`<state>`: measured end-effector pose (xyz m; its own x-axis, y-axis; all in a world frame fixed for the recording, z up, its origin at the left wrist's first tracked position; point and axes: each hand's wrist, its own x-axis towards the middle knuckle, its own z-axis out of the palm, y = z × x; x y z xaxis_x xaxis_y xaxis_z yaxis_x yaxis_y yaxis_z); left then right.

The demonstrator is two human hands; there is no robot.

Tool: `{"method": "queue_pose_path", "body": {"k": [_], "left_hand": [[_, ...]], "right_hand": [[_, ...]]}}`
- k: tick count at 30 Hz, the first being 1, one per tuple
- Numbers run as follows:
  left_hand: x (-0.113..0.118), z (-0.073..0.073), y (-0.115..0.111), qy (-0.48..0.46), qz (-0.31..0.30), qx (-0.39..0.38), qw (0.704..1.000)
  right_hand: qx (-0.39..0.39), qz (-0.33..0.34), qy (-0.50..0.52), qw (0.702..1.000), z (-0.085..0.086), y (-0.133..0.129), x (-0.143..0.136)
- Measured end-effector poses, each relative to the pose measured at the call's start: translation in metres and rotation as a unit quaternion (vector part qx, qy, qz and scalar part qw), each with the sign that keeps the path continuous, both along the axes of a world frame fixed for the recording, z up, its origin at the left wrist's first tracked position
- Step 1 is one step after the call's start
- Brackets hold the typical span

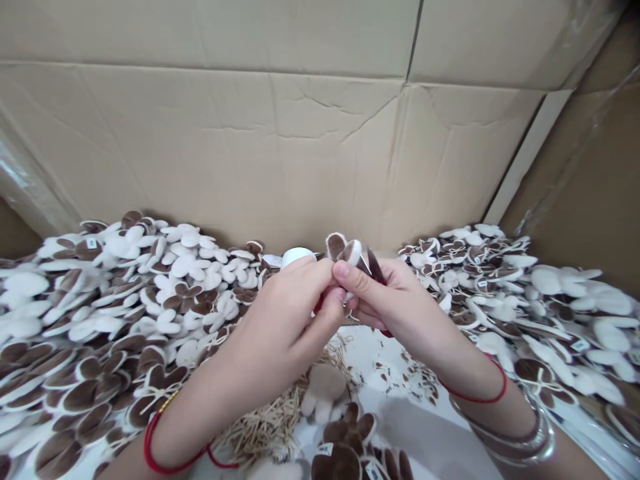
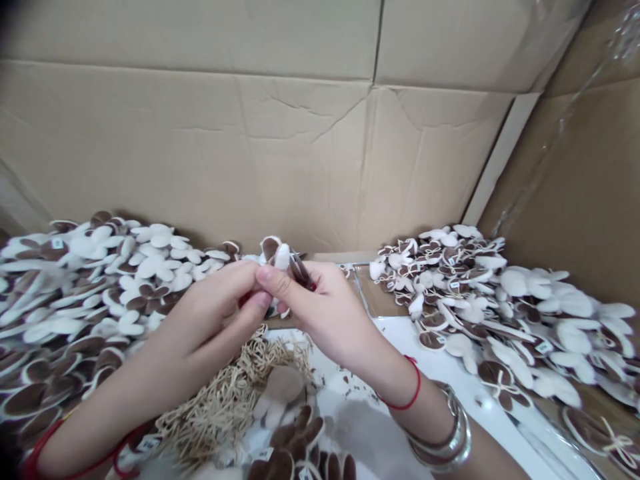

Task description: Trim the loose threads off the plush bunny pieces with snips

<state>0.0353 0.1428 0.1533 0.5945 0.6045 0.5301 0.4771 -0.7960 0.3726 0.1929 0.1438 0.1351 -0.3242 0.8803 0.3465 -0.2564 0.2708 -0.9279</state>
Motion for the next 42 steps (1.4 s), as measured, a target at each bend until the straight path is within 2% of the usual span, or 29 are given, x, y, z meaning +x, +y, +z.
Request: {"method": "queue_pose_path", "body": {"k": [4,9,14,16,20,26,28,30,32,34,37,42], "left_hand": [[-0.002,-0.001,-0.003,-0.131,-0.048,-0.131,0.982],[-0.003,-0.004,-0.002,-0.269,-0.131,-0.296,0.907],[-0.002,-0.002,0.000,-0.302,-0.175,-0.371,0.861],[-0.001,-0.001,0.001,-0.314,-0.181,-0.378,0.852],[-0.001,-0.002,0.002,-0.319,-0.169,-0.374,0.854],[-0.001,-0.006,0.004,-0.337,-0.184,-0.377,0.843],[-0.001,-0.006,0.004,-0.331,-0.169,-0.342,0.863],[-0.001,-0.006,0.003,-0.301,-0.146,-0.293,0.896],[-0.001,-0.005,0.000,-0.255,-0.117,-0.242,0.929],[-0.001,-0.003,-0.002,-0.223,-0.092,-0.203,0.949],[0.000,-0.003,-0.002,-0.210,-0.081,-0.187,0.956],[-0.002,0.000,0.000,-0.220,-0.135,-0.224,0.940]], "right_hand": [[-0.011,0.064,0.058,0.996,0.003,-0.004,-0.001],[-0.018,0.107,0.092,0.990,-0.001,-0.004,-0.007],[-0.044,0.148,0.128,0.980,-0.001,-0.002,-0.008],[-0.044,0.152,0.125,0.979,-0.001,-0.001,-0.008],[-0.051,0.158,0.100,0.981,-0.002,-0.001,-0.005],[-0.048,0.144,0.093,0.984,-0.004,-0.002,-0.006],[-0.049,0.124,0.084,0.987,-0.005,-0.001,-0.006],[-0.044,0.110,0.072,0.990,-0.004,0.000,-0.003],[-0.023,0.100,0.049,0.994,-0.003,0.000,0.002],[0.003,0.079,0.006,0.997,-0.002,0.001,0.007],[0.002,0.084,-0.045,0.995,0.000,0.000,0.011],[-0.025,0.147,0.025,0.989,0.001,-0.003,0.008]]}}
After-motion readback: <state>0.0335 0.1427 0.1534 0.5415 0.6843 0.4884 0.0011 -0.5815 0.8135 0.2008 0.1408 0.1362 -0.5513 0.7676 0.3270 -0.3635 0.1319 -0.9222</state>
